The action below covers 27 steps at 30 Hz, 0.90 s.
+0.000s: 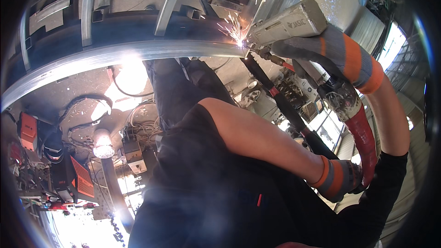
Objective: The person places short metal bars onto a curved metal frame and then uses a handheld welding tool to weld the bars to the frame. The person repeats this process for several bars along the frame.
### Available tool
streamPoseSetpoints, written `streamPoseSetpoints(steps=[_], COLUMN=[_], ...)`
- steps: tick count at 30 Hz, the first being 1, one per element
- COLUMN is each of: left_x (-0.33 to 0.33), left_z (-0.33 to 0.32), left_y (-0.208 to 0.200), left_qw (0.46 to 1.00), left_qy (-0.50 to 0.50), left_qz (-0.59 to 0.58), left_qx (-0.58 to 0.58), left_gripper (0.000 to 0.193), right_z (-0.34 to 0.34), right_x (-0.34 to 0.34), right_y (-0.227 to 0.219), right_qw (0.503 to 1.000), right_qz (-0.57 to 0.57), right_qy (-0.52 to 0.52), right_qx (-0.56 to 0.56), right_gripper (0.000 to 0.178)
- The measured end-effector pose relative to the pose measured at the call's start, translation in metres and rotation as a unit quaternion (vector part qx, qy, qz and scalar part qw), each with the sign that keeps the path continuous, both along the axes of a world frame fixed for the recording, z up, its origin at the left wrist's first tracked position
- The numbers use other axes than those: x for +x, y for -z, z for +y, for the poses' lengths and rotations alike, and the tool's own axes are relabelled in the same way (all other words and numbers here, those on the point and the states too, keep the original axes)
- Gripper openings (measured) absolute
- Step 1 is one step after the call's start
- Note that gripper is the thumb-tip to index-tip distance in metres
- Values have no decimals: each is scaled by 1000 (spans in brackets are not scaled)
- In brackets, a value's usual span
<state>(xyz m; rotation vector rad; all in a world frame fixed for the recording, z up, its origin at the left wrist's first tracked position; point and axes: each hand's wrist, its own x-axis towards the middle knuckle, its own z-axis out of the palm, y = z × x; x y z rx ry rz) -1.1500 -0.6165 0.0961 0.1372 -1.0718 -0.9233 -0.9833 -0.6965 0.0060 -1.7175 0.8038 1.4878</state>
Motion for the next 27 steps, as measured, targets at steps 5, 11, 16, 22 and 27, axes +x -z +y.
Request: streamPoseSetpoints(steps=[5, 11, 16, 22, 27], left_x=[-5, -38, -89, -145, -199], left_z=[0, -7, -5, -10, -11], left_y=[1, -5, 23, 96, 143], left_qw=[1000, 998, 998, 927, 895], left_qy=[4, 27, 67, 304, 248], left_qz=[6, -39, -19, -128, -249], left_qx=[-10, -29, 9, 178, 276], left_gripper=[28, 34, 56, 82, 52], right_z=[7, 1, -27, -38, -44], right_x=[4, -18, -54, -145, -222], right_y=[-7, -37, -71, -58, -19], right_qw=[999, 993, 956, 953, 919], right_qz=[34, -47, -270, -205, -326], right_qy=[14, 102, -113, 222, 223], right_qx=[-25, -36, 8, -33, -15], right_gripper=[38, 33, 32, 32, 18])
